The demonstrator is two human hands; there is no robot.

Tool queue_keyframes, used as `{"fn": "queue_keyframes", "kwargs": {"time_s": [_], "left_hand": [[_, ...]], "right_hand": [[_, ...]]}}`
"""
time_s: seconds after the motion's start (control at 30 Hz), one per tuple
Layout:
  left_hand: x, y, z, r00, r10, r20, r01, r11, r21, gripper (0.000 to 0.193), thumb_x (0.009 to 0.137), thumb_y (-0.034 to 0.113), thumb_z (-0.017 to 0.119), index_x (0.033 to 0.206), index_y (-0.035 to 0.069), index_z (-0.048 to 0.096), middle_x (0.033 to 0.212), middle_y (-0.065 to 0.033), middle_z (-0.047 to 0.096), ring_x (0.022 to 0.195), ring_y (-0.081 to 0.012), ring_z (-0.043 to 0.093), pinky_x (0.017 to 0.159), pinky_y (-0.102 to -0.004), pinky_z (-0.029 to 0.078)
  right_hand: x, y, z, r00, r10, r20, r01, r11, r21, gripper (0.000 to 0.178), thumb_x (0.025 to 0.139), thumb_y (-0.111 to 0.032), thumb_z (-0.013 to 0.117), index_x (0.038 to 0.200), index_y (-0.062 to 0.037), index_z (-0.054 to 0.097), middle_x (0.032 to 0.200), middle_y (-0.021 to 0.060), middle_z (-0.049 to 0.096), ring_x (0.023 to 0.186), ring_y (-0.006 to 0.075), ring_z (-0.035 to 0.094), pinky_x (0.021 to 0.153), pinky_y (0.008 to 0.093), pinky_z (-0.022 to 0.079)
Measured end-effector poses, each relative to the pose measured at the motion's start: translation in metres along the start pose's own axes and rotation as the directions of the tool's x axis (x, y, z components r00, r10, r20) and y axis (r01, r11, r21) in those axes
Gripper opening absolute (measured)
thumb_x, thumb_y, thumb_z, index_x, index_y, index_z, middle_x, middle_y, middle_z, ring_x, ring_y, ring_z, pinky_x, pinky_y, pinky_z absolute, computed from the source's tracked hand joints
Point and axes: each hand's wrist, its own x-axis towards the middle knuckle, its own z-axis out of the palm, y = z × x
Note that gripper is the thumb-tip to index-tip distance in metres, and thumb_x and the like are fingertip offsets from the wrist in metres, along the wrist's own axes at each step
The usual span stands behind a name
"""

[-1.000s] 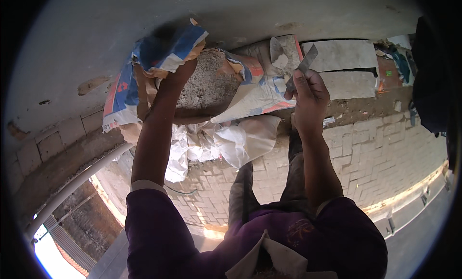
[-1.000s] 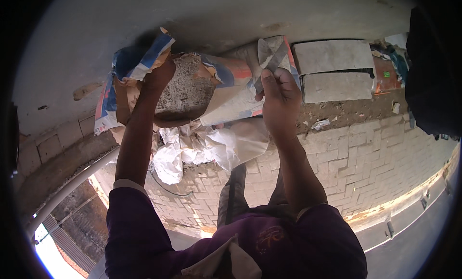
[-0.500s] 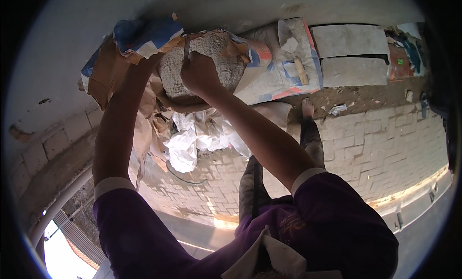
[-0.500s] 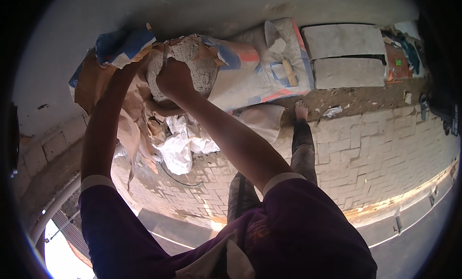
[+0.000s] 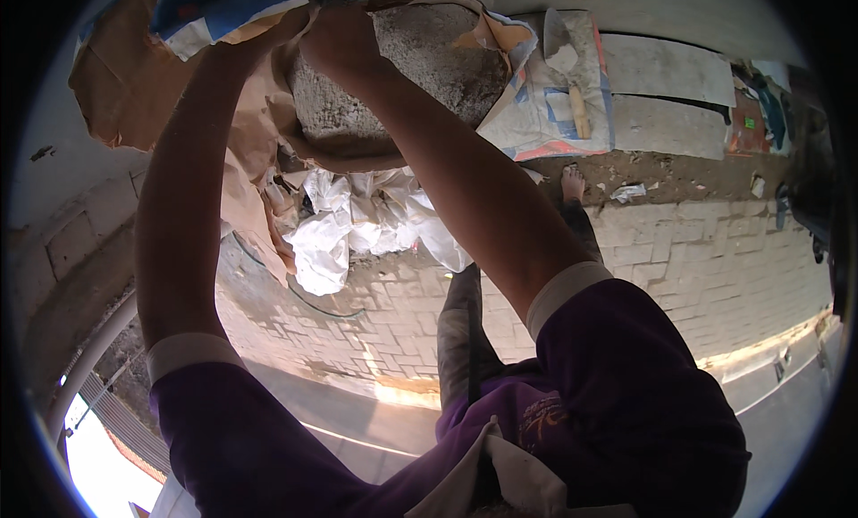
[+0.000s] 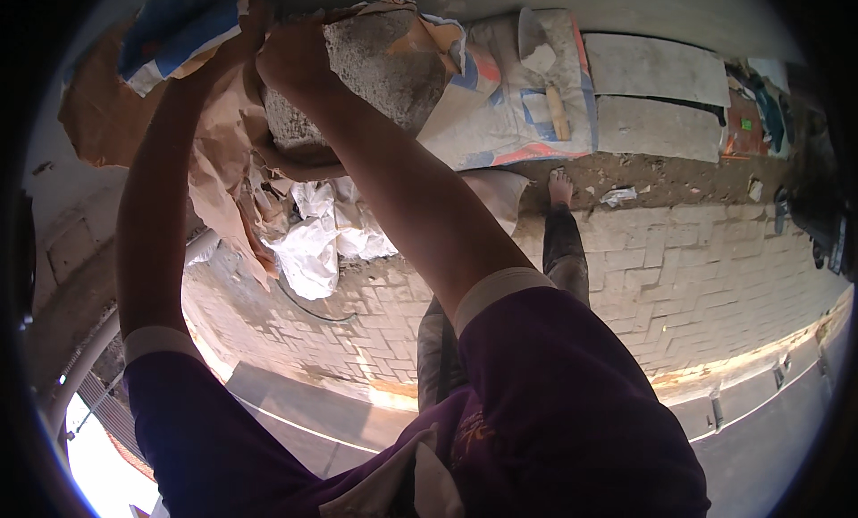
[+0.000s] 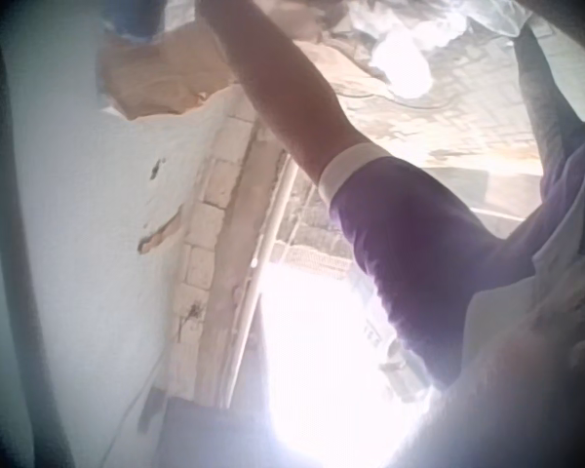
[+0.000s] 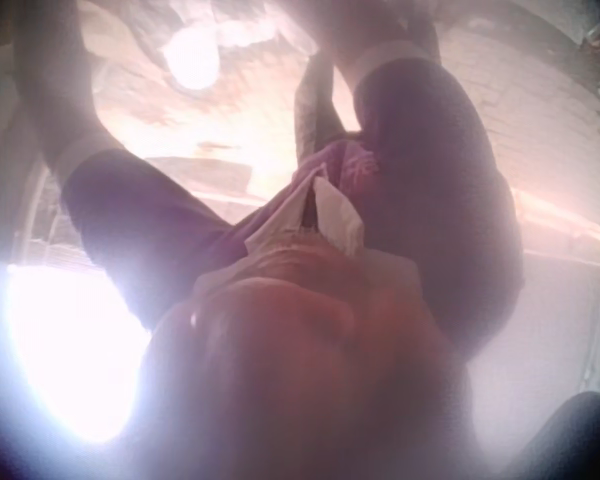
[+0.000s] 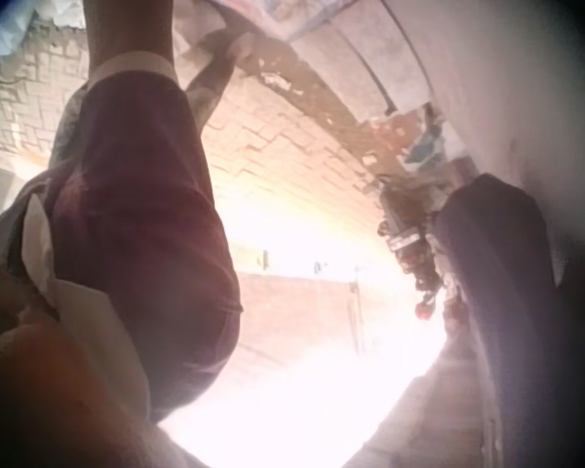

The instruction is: The person opens a large bag of white powder and uses a trowel to scoop the powder into a smaller white sack. The person repeatedly scoops and pours the powder, filling the smaller sack.

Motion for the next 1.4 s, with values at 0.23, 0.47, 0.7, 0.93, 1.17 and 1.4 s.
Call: {"fn": "queue_keyframes", "kwargs": {"time_s": [0.23,0.47,0.7,0.93,1.17,1.4], "left_hand": [[-0.016,-0.015,0.011,1.000,0.010,-0.003,-0.010,1.000,0.030,0.028,0.088,0.029,0.058,0.108,0.010,0.063,0.099,-0.0083,0.061,0.092,-0.0227,0.060,0.082,-0.0353,0.048],[-0.035,-0.045,0.029,0.979,0.201,-0.041,-0.179,0.936,0.303,0.029,0.089,0.030,0.056,0.110,0.010,0.062,0.106,-0.0082,0.059,0.100,-0.0220,0.058,0.089,-0.0353,0.046],[-0.072,-0.043,0.004,0.955,0.097,-0.280,-0.076,0.994,0.084,0.020,0.088,0.034,0.059,0.084,0.015,0.061,0.084,0.0004,0.058,0.079,-0.0174,0.060,0.075,-0.0317,0.050],[-0.087,-0.043,-0.011,0.987,0.051,-0.155,-0.066,0.994,-0.093,0.014,0.087,0.026,0.059,0.082,0.015,0.066,0.085,-0.0019,0.060,0.083,-0.0195,0.061,0.076,-0.0345,0.051],[-0.128,-0.049,-0.014,0.904,-0.423,0.059,0.390,0.762,-0.517,0.015,0.086,0.023,0.059,0.090,0.012,0.068,0.093,-0.0097,0.066,0.088,-0.0312,0.064,0.078,-0.0399,0.050],[-0.153,-0.053,-0.012,0.583,-0.590,0.558,0.809,0.480,-0.339,0.021,0.086,0.028,0.057,0.096,0.014,0.069,0.101,-0.0121,0.067,0.092,-0.0336,0.065,0.083,-0.0456,0.050]], "right_hand": [[-0.017,-0.010,0.024,0.968,0.233,-0.090,-0.211,0.956,0.204,0.016,0.075,-0.013,0.059,0.077,0.0002,0.067,0.075,0.0218,0.065,0.074,0.0362,0.067,0.071,0.0424,0.054],[-0.022,-0.013,0.017,0.965,0.148,0.216,-0.160,0.986,0.038,0.017,0.071,-0.012,0.060,0.073,0.0040,0.065,0.071,0.0239,0.065,0.073,0.0389,0.066,0.072,0.0449,0.054],[-0.028,-0.033,0.004,0.968,0.202,0.149,-0.228,0.955,0.190,0.015,0.069,-0.010,0.062,0.072,0.0048,0.064,0.070,0.0255,0.064,0.071,0.0381,0.066,0.067,0.0453,0.054],[-0.014,-0.035,0.034,0.956,-0.144,0.254,0.160,0.986,-0.042,0.016,0.075,-0.014,0.061,0.076,0.0008,0.067,0.072,0.0201,0.066,0.065,0.0340,0.067,0.064,0.0402,0.056],[-0.026,-0.043,0.053,0.950,0.111,0.292,-0.112,0.994,-0.015,0.017,0.074,-0.013,0.059,0.071,0.0010,0.068,0.073,0.0210,0.066,0.072,0.0336,0.069,0.069,0.0417,0.056],[-0.033,-0.041,-0.016,0.836,0.090,0.542,-0.047,0.995,-0.093,0.016,0.074,-0.011,0.057,0.076,0.0012,0.068,0.079,0.0227,0.067,0.080,0.0365,0.067,0.077,0.0417,0.054]]}}
